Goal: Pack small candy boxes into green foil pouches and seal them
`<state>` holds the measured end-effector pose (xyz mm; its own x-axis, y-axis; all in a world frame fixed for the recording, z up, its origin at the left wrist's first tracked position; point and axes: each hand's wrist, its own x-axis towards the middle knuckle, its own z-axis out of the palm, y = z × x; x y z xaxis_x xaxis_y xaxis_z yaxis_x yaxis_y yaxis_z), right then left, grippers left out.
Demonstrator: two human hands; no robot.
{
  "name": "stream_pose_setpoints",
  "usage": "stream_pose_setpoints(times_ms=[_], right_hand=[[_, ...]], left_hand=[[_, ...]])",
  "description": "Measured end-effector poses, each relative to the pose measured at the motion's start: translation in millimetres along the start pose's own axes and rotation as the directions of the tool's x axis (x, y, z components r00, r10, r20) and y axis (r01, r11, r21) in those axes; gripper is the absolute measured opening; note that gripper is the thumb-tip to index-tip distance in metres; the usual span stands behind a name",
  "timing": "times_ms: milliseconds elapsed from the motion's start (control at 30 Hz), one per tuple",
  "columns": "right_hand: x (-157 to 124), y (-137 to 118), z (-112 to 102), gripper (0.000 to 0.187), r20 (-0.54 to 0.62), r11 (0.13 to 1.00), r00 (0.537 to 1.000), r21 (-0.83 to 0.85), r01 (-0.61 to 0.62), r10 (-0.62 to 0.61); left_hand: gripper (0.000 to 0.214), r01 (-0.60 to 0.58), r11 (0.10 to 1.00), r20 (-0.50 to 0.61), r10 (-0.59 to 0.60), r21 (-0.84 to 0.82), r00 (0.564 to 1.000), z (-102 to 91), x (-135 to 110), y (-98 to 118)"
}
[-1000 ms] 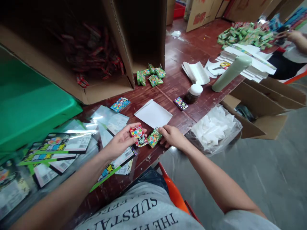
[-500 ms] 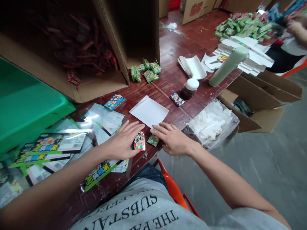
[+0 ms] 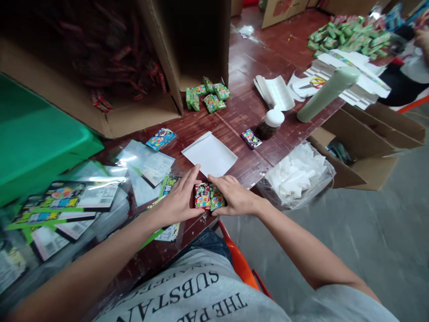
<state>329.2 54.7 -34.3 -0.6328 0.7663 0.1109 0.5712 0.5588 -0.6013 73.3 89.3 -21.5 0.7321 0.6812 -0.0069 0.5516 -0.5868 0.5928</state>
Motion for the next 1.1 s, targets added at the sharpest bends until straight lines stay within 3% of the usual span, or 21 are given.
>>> stream_pose_setpoints(times_ms=[167, 233, 300, 367, 433, 500, 633, 867, 1100], right_hand=[[2, 2, 16, 0.109, -0.074, 0.999, 0.997, 0.047, 0.012, -0.009], [-2, -3, 15, 0.102, -0.102, 0.997, 0.995, 0.079, 0.004, 0.004], [-7, -8, 9, 0.101, -0.117, 0.991, 0.993, 0.13, -0.013, 0.028], [-7, -14, 3, 0.102, -0.088, 0.978, 0.996, 0.207, -0.002, 0.02], [-1, -17, -2, 0.101, -0.023, 0.958, 0.999, 0.282, 0.046, -0.041], [11, -17, -4, 0.098, 0.042, 0.939, 0.992, 0.328, 0.102, -0.122], [37, -13, -4, 0.093, 0.127, 0.936, 0.97, 0.313, 0.16, -0.209], [55, -14, 14, 0.089, 0.138, 0.95, 0.95, 0.183, 0.254, -0.28], [60, -6, 16, 0.089, 0.138, 0.942, 0.951, 0.236, 0.239, -0.276]], left_hand=[[0.135, -0.007, 1.0, -0.064, 0.007, 0.001, 0.998, -4.4, -13, 9], [0.141, 0.063, 0.994, -0.096, -0.054, 0.085, 0.994, -13.9, -32, 14], [0.14, 0.206, 0.962, -0.137, -0.183, 0.179, 0.974, -23.5, -58, 16], [0.126, 0.334, 0.909, -0.145, -0.306, 0.249, 0.941, -29.7, -84, 12], [0.103, 0.373, 0.887, -0.103, -0.359, 0.271, 0.928, -31.5, -106, 5], [0.087, 0.34, 0.912, -0.041, -0.34, 0.23, 0.939, -30.9, -118, -2], [0.083, 0.255, 0.963, 0.002, -0.256, 0.09, 0.967, -29.9, -122, -4], [0.08, 0.189, 0.979, -0.057, -0.185, 0.073, 0.981, -19.3, -119, -4], [0.08, 0.171, 0.985, -0.048, -0.169, 0.031, 0.984, -17.6, -119, -12]])
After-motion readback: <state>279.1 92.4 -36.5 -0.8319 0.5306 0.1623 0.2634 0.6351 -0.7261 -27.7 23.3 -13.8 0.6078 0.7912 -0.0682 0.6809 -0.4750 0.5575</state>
